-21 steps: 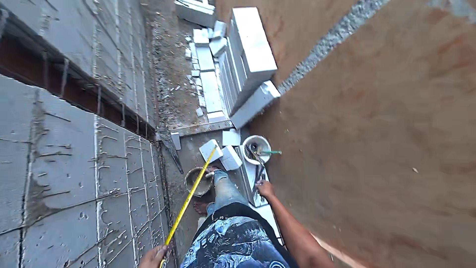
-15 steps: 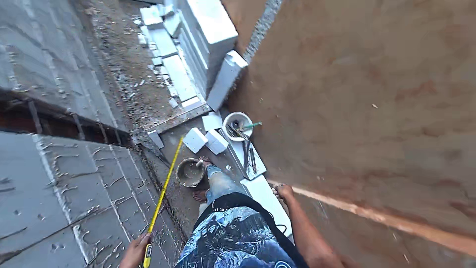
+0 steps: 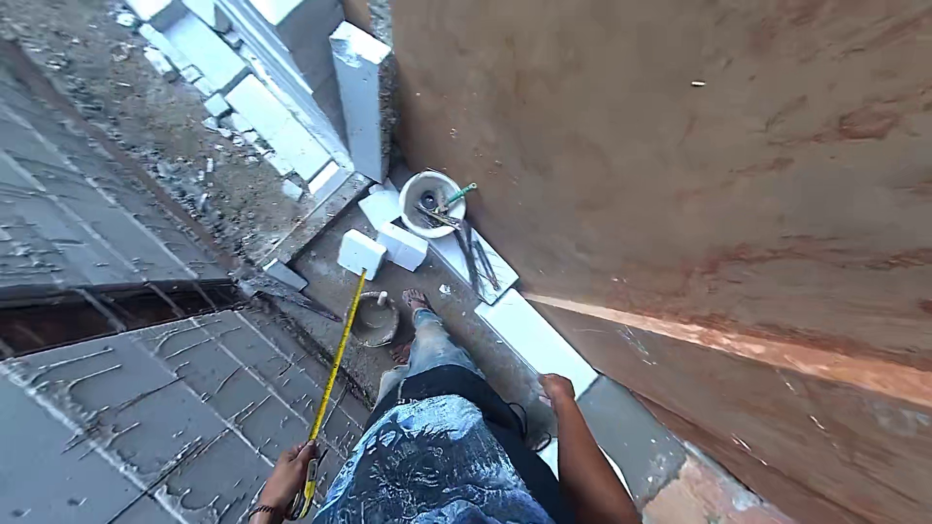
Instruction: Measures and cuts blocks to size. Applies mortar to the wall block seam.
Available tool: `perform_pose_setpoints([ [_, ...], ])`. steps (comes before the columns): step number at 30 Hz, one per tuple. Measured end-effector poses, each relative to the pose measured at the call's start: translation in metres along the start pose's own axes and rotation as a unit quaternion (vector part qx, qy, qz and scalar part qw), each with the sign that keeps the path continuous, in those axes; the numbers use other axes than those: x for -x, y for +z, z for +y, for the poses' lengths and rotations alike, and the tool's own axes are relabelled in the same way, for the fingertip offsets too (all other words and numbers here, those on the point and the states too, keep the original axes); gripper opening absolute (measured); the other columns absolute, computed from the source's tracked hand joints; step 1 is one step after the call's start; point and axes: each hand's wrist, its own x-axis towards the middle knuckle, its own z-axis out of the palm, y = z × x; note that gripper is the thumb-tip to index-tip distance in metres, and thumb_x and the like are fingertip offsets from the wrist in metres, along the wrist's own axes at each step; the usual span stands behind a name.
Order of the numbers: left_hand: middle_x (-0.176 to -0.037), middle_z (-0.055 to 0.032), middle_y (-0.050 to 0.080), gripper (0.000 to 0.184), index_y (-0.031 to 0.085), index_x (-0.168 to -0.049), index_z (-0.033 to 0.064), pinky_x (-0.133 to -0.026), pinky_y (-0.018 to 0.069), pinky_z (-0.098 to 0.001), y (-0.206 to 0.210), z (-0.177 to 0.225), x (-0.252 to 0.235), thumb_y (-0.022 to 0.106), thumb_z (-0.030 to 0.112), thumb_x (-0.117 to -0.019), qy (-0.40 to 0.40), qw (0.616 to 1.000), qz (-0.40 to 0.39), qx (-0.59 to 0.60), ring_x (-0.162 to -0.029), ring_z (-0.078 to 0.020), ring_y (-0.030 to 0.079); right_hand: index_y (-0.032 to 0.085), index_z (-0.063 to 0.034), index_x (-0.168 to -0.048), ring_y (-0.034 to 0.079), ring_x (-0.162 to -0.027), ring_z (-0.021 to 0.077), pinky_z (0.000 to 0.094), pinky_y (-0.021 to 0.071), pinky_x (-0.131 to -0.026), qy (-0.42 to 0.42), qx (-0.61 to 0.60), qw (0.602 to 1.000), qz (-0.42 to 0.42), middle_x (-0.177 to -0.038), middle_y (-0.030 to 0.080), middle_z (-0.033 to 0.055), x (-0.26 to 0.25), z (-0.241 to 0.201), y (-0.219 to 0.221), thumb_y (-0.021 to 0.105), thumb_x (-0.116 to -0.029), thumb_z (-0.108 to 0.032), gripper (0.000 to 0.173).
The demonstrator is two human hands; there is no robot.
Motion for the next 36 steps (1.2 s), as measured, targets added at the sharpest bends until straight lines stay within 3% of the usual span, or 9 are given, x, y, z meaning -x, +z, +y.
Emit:
perform_pose_setpoints([
  [2,-0.071,-0.0049,0.056,0.034,0.066,-0.095,0.0012,-0.062,0.046,-0.0359,-0.005,-0.003,-0.006,0.044,0.021,-0.1106,-0.018,0.999,-0.007,-0.026,-0.061,-0.0147,0.051,0.061,0.0017,-0.134,0.068,-0.108,0.0346,0.0487,0.0557,-0.092,-0.024,0.018,0.999,-0.022,-0.127,0.065,0.0253,-0.001,-0.014,0.009,0.062,-0.1028,-0.011,0.034],
  [8,-0.084,-0.0106,0.062,0.035,0.067,-0.107,-0.0001,-0.071,0.0487,-0.043,-0.026,0.0,-0.004,0.043,0.025,-0.1108,-0.06,0.994,0.047,0.076,-0.072,-0.0199,0.057,0.061,0.0077,-0.13,0.07,-0.106,0.0336,0.0461,0.0562,-0.094,-0.088,0.155,0.981,-0.074,-0.122,0.068,0.0263,0.002,-0.098,0.023,0.07,-0.0995,-0.016,0.04],
  [14,-0.065,0.0009,0.057,0.034,0.062,-0.095,0.0057,-0.05,0.0474,-0.0269,-0.043,0.024,0.019,0.039,0.025,-0.111,0.006,0.932,0.174,0.319,-0.052,-0.0085,0.053,0.061,0.0052,-0.129,0.069,-0.091,0.0266,0.0426,0.0562,-0.082,-0.153,0.23,0.959,-0.057,-0.112,0.069,0.0217,0.001,-0.218,0.013,0.072,-0.0988,-0.019,0.04],
  [17,-0.065,0.0024,0.057,0.035,0.062,-0.095,0.0064,-0.049,0.0463,-0.0241,-0.053,0.042,0.025,0.038,0.025,-0.1111,0.024,0.901,0.21,0.379,-0.051,-0.0065,0.052,0.062,0.0065,-0.128,0.07,-0.098,0.0301,0.0468,0.056,-0.088,-0.195,0.249,0.948,-0.04,-0.115,0.07,0.0228,0.018,-0.282,0.017,0.056,-0.1076,-0.033,0.045],
  [21,-0.062,0.0028,0.057,0.035,0.061,-0.092,0.0072,-0.047,0.0473,-0.023,-0.069,0.061,0.008,0.037,0.023,-0.1112,0.044,0.877,0.22,0.424,-0.048,-0.0061,0.053,0.066,0.0067,-0.118,0.069,-0.087,0.0277,0.047,0.0554,-0.079,-0.246,0.224,0.943,-0.01,-0.103,0.071,0.0207,0.04,-0.345,0.049,0.05,-0.1088,-0.042,0.052],
  [25,-0.064,0.0024,0.058,0.035,0.062,-0.092,0.0069,-0.049,0.0482,-0.0242,-0.109,0.092,-0.031,0.037,0.023,-0.1107,0.056,0.883,0.204,0.419,-0.05,-0.0069,0.054,0.066,0.0039,-0.122,0.071,-0.096,0.034,0.0519,0.057,-0.086,-0.296,0.261,0.918,-0.036,-0.112,0.07,0.0247,0.059,-0.393,0.11,0.06,-0.1054,-0.022,0.031],
  [27,-0.064,0.0015,0.059,0.035,0.063,-0.093,0.0065,-0.049,0.0487,-0.0248,-0.141,0.119,-0.059,0.038,0.023,-0.1108,0.057,0.888,0.179,0.419,-0.051,-0.0077,0.055,0.069,0.0023,-0.12,0.071,-0.098,0.0387,0.0566,0.0566,-0.089,-0.331,0.297,0.894,-0.057,-0.112,0.07,0.0265,0.075,-0.418,0.157,0.062,-0.1041,-0.024,0.031],
  [33,-0.066,-0.0019,0.061,0.032,0.061,-0.099,0.0034,-0.049,0.0518,-0.0256,-0.275,0.24,-0.183,0.036,0.021,-0.112,0.058,0.88,0.067,0.467,-0.051,-0.0102,0.058,0.07,0.0004,-0.121,0.072,-0.102,0.0362,0.0547,0.0554,-0.097,-0.412,0.382,0.813,-0.153,-0.114,0.072,0.0226,0.219,-0.5,0.323,0.06,-0.1043,-0.024,0.031],
  [36,-0.068,-0.002,0.06,0.033,0.063,-0.1,0.0012,-0.053,0.0511,-0.0271,-0.361,0.291,-0.244,0.038,0.02,-0.1115,0.068,0.909,0.042,0.408,-0.055,-0.0103,0.057,0.07,-0.001,-0.121,0.072,-0.103,0.0331,0.0522,0.0539,-0.099,-0.408,0.436,0.778,-0.196,-0.111,0.073,0.0197,0.295,-0.535,0.394,0.061,-0.104,-0.027,0.032],
])
